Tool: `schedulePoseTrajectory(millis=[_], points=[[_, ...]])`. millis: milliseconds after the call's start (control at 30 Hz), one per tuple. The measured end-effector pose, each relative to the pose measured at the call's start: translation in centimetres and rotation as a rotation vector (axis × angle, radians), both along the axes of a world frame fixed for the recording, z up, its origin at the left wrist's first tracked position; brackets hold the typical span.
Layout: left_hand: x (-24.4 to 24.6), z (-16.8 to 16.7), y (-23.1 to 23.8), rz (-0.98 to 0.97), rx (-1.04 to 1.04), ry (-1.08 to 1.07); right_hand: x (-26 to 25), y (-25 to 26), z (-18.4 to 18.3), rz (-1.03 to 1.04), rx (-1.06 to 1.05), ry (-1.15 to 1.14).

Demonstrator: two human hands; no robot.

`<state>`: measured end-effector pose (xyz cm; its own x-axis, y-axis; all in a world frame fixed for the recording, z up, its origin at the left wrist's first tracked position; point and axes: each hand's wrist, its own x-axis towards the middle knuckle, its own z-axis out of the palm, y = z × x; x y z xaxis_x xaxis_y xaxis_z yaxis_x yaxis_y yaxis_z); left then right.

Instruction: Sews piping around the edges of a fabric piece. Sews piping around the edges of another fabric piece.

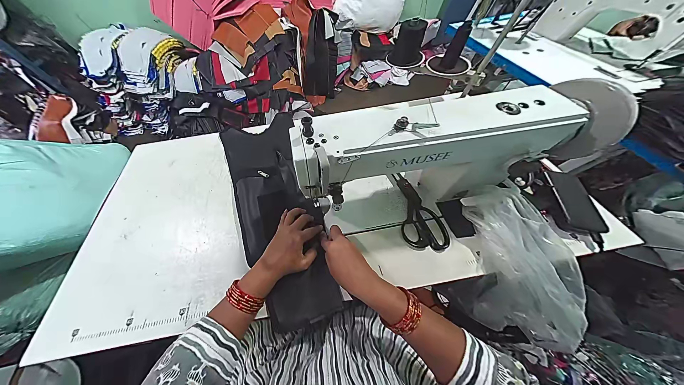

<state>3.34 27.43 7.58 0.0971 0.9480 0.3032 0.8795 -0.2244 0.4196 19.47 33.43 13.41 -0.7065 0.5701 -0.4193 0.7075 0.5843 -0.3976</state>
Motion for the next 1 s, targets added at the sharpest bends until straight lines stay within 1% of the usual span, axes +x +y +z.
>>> schedulePoseTrajectory(millis=[200, 400, 500, 633, 800, 967, 1000], points=[[-1.1, -0.5, 1.6, 0.002, 0.058, -0.021, -0.9, 1.1, -1.1, -0.065, 0.046, 0.139], [-2.3, 0.0, 3.5, 0.019, -0.009, -0.04, -2.5, 3.0, -0.7, -0.095, -0.002, 0.127], [-2.9, -0.2, 4.4, 0.017, -0.004, -0.019, -3.6, 3.8, -0.2, -0.092, -0.017, 0.039], [-3.4, -0.4, 5.0, -0.003, 0.026, -0.005, -3.9, 4.1, -0.2, -0.101, 0.0, 0.034], [-2.8, -0.7, 4.0, 0.051, 0.127, 0.026, -2.0, 4.0, -0.8, -0.171, 0.002, 0.162], [-0.1, -1.4, 0.6, 0.158, 0.269, 0.036, 0.4, 2.8, -2.5, -0.263, 0.011, 0.399], [0.8, -1.2, -0.3, 0.172, 0.268, 0.022, 0.7, 2.7, -2.7, -0.267, 0.008, 0.427]])
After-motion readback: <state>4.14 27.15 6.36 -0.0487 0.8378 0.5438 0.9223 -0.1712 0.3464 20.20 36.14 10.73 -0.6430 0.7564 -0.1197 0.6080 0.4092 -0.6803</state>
